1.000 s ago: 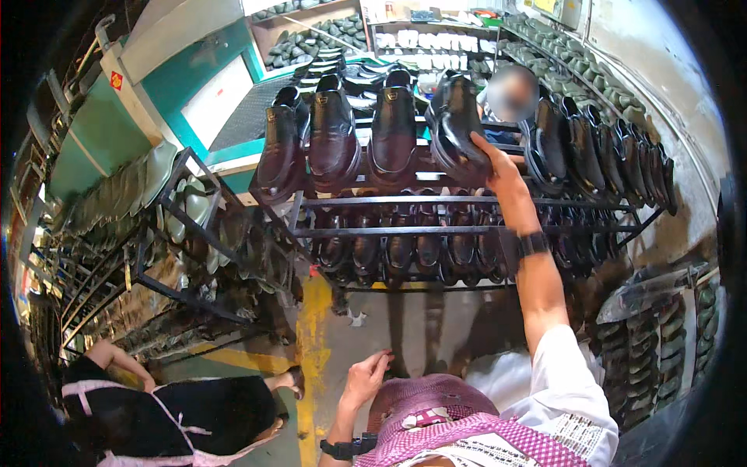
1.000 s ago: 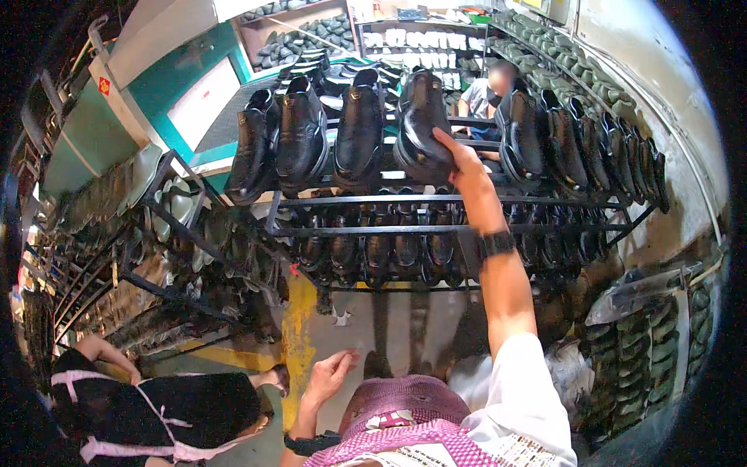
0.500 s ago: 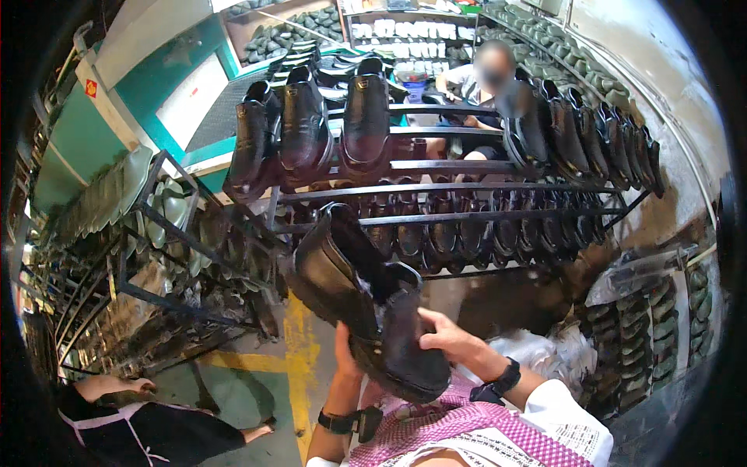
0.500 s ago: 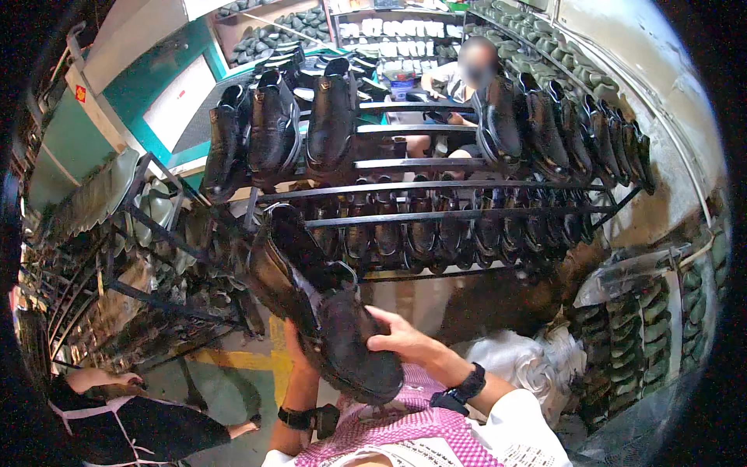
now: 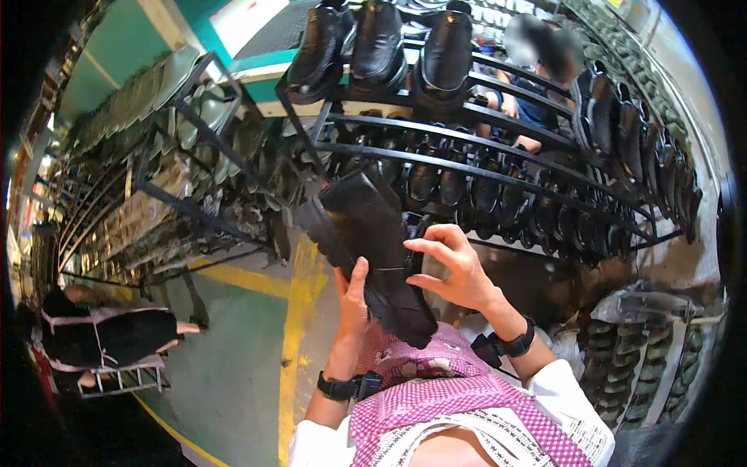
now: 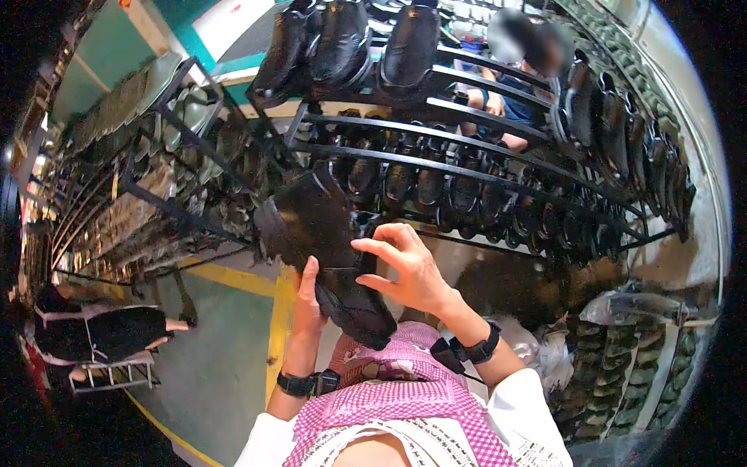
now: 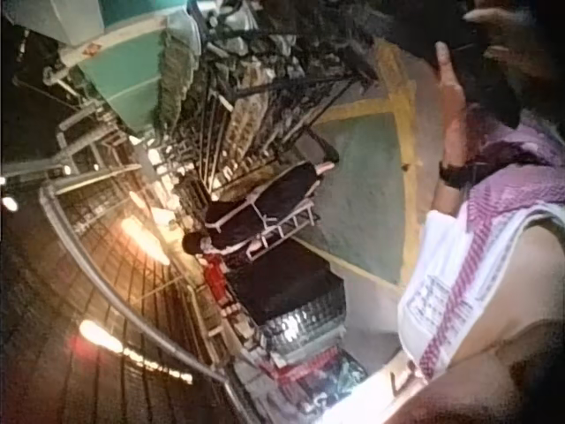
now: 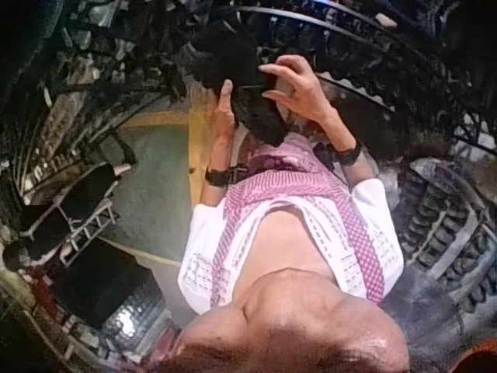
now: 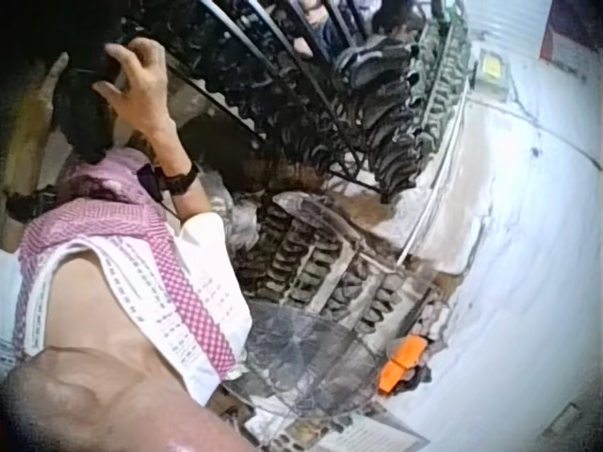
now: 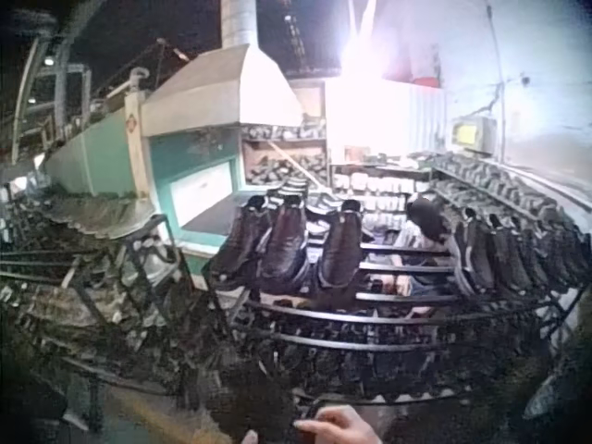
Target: Applying a liquid finish or glue to the edges of black dress shoes with a brush and placing them onto a storage rack.
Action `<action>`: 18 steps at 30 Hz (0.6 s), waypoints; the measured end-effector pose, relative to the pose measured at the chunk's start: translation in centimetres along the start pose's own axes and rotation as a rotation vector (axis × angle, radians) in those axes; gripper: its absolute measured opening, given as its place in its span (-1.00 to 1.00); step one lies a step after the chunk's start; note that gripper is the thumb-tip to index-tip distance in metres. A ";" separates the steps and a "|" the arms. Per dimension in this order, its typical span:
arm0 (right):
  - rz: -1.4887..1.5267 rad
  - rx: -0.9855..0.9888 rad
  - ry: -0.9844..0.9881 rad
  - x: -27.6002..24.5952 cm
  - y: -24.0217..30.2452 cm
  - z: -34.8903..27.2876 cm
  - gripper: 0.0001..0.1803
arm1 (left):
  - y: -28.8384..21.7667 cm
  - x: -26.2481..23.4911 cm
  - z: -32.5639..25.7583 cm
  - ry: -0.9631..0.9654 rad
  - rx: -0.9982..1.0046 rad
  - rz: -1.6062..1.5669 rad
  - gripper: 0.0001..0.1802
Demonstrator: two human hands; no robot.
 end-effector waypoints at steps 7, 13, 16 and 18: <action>-0.104 -0.153 -0.073 1.6 0.2 0.4 -0.81 | 0.5 -1.8 -1.2 -0.028 -0.181 0.024 -0.50; 0.032 0.162 -0.331 0.8 -2.3 2.5 -0.95 | -0.1 -1.3 -1.6 0.047 -0.234 0.047 -0.46; 0.482 0.449 -0.480 1.0 -4.8 1.8 -0.65 | 0.2 -1.0 -1.4 0.113 -0.271 -0.260 -0.43; 0.751 0.554 -0.282 2.0 -5.4 0.4 -0.40 | -0.5 -1.4 -1.4 0.148 -0.283 -0.536 -0.40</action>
Point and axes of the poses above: each hand's wrist, its own z-axis towards the middle knuckle, its own x-axis out of the palm, y = z × x, the point moved 2 cm from there along z, towards the middle knuckle, and after that the axes turned 4 degrees about y, right-handed, at the moved point
